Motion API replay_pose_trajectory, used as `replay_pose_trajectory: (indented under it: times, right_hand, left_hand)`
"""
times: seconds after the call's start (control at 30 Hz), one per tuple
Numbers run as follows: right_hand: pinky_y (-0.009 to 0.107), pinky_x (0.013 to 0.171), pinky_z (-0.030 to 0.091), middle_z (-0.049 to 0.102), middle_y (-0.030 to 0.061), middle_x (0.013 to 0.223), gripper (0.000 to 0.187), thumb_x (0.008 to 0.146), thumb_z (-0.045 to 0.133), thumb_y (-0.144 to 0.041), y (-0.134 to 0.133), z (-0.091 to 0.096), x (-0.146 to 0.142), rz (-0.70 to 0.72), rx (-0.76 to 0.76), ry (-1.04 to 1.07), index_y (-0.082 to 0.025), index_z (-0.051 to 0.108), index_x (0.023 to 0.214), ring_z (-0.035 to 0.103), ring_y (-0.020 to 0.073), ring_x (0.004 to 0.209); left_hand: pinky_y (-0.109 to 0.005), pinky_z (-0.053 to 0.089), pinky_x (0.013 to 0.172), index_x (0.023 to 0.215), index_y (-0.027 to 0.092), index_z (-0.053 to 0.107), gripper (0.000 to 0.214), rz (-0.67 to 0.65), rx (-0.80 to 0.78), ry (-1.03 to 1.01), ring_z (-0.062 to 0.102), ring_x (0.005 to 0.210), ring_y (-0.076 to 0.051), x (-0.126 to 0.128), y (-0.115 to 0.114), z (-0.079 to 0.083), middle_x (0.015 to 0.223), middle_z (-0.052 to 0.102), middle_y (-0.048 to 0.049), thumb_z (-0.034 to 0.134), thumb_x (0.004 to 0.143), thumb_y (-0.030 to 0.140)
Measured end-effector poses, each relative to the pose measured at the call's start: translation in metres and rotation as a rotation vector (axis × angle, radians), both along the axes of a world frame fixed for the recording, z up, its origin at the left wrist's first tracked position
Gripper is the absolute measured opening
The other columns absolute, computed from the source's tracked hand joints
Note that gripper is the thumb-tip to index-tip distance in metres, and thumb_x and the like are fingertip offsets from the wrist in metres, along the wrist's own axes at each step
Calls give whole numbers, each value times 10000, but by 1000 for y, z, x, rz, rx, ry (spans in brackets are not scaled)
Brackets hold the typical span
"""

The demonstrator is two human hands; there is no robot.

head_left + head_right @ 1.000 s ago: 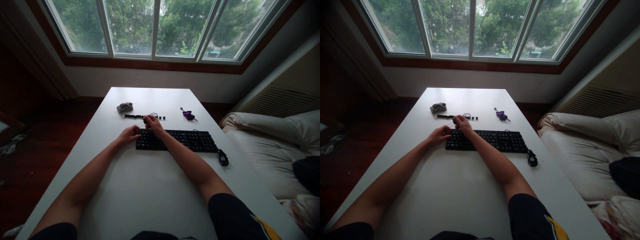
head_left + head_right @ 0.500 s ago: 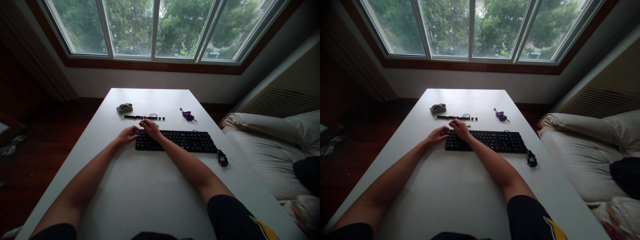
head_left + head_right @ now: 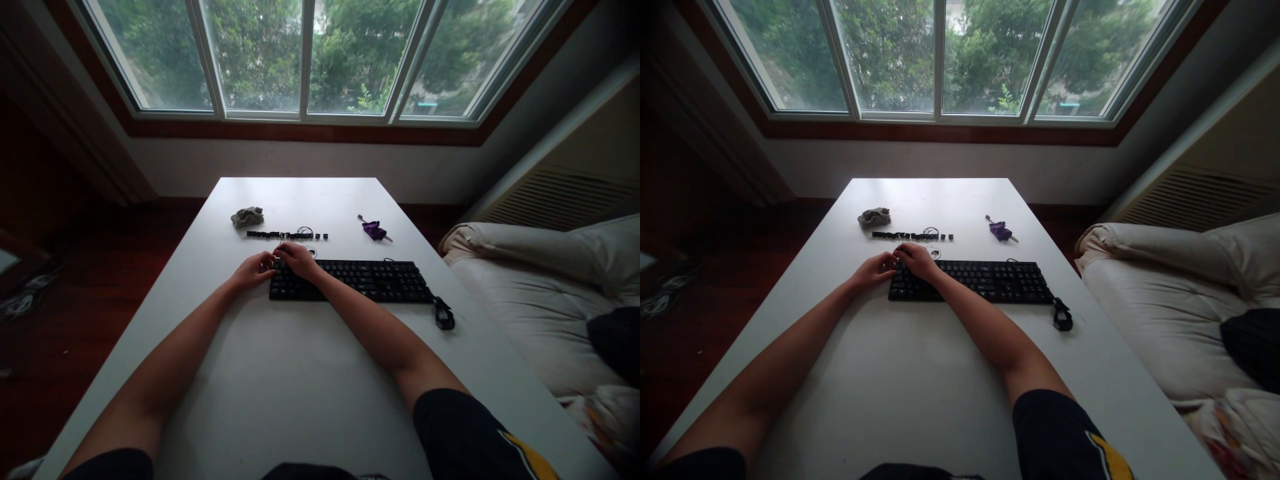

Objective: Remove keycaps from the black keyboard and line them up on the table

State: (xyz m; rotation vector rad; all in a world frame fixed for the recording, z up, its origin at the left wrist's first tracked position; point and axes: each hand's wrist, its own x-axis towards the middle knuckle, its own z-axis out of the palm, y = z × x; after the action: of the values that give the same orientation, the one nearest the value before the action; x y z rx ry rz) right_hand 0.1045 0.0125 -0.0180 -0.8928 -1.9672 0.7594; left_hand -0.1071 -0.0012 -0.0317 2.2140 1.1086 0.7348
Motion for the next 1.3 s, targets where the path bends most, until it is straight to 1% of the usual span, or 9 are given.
replay_pose_trajectory:
  times: [0.13,0.23,0.33,0.53,0.67,0.8,0.93,1.07,1.3]
  right_hand:
    - [252,745,410,624,35,906,195,940,557,-355,-12,1,-2,75,120,-86,-212,689,955,565,149,788]
    - [251,740,405,624,39,919,184,940,554,-343,-17,2,-2,85,143,-104,-216,685,964,562,150,790]
    - [253,747,414,646,32,889,201,938,546,-353,-14,4,-1,41,88,-32,-205,681,945,575,152,792]
    - [235,658,416,632,-18,672,250,933,526,-395,-8,7,3,22,-110,25,-194,671,901,579,129,639]
    - [232,657,428,644,-24,659,267,924,537,-430,-8,8,4,23,-145,44,-202,673,897,587,124,625]
    - [231,649,450,644,-25,644,279,916,540,-456,-4,2,4,28,-185,96,-205,661,904,602,124,615]
    - [237,599,480,638,-29,609,325,934,484,-498,2,-6,2,62,-330,267,-203,614,978,615,131,557]
    - [233,606,494,648,-22,617,327,906,537,-504,3,-9,0,39,-302,290,-198,626,976,634,131,576]
    - [232,620,500,658,-18,664,269,883,569,-442,-2,-7,-1,-62,-243,271,-202,650,971,655,131,620]
  left_hand:
    - [-263,422,632,971,185,603,291,27,47,20,548,673,-149,2,0,0,815,645,-14,648,823,432]
    - [-261,416,626,957,180,618,303,40,43,4,538,664,-148,3,-1,0,799,643,-14,635,827,453]
    - [-259,430,640,992,182,649,314,46,10,-40,548,676,-146,4,0,-2,797,651,-12,607,848,458]
    - [-280,458,690,1005,179,696,329,80,-58,-53,595,739,-166,5,4,-7,856,703,-31,598,849,452]
    - [-300,472,728,1020,183,703,316,99,-76,-72,624,777,-184,8,4,-9,911,728,-43,602,844,424]
    - [-313,484,762,1023,190,699,304,108,-85,-102,644,818,-196,11,1,-9,943,733,-47,603,846,418]
    - [-320,500,795,1031,185,679,307,123,-93,-182,653,857,-200,16,0,-7,958,725,-55,574,870,425]
    - [-320,505,786,1005,193,656,246,157,-45,-182,637,849,-190,19,-2,-5,943,704,-45,570,871,381]
    - [-276,491,677,1013,187,643,247,169,-71,-235,607,747,-154,19,-2,-7,918,690,-38,594,861,375]
